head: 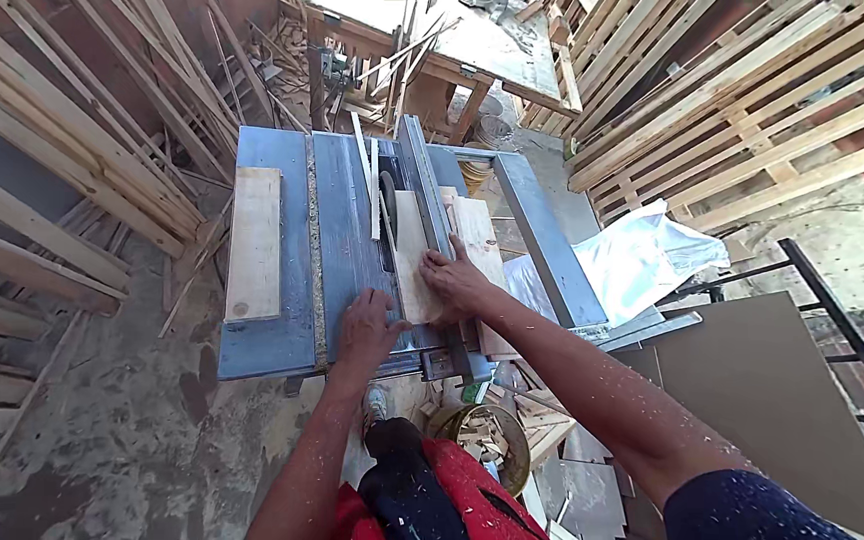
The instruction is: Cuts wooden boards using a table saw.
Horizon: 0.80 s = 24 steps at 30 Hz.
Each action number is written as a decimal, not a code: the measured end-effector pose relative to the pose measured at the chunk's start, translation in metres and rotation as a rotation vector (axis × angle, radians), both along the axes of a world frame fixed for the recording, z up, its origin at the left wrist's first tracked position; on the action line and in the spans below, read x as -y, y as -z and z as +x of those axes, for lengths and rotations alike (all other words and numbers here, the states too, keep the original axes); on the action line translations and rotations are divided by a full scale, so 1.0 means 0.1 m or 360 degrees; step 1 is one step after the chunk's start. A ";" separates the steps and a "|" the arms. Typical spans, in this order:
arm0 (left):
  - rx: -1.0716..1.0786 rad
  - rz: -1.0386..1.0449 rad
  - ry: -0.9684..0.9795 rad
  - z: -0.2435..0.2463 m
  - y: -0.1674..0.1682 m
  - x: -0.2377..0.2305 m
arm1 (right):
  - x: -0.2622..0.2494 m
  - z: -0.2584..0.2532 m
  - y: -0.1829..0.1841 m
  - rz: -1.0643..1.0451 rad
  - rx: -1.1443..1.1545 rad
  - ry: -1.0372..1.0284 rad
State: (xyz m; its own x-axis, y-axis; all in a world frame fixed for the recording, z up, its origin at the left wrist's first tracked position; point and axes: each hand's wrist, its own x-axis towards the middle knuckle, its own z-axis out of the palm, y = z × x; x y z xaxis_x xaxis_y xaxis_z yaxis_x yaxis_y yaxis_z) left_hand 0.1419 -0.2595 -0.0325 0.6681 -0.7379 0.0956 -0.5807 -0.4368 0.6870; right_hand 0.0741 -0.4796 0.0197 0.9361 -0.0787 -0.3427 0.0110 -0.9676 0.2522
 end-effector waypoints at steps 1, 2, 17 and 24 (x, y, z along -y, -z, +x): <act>0.0019 -0.0053 -0.0006 0.11 0.01 -0.06 | 0.04 0.04 0.00 -0.0001 0.0006 -0.0010; 0.0052 -0.0081 -0.0051 0.21 0.04 -0.15 | 0.09 0.09 0.00 -0.0001 0.0011 -0.0015; 0.0372 -0.0300 -0.0135 0.45 0.46 -0.56 | 0.82 1.26 -0.08 -0.0047 -0.0052 -0.0012; 0.0296 -0.0351 -0.0260 0.46 0.54 -0.58 | 1.39 2.12 -0.05 -0.0090 -0.0051 -0.0017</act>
State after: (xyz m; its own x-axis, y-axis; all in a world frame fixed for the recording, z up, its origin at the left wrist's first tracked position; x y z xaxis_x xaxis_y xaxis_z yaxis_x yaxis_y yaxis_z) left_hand 0.1880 -0.2017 -0.0865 0.7319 -0.5704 0.3727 -0.6397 -0.3870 0.6640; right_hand 0.2857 -0.6189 0.0247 0.9255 -0.0890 -0.3681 0.0300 -0.9517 0.3056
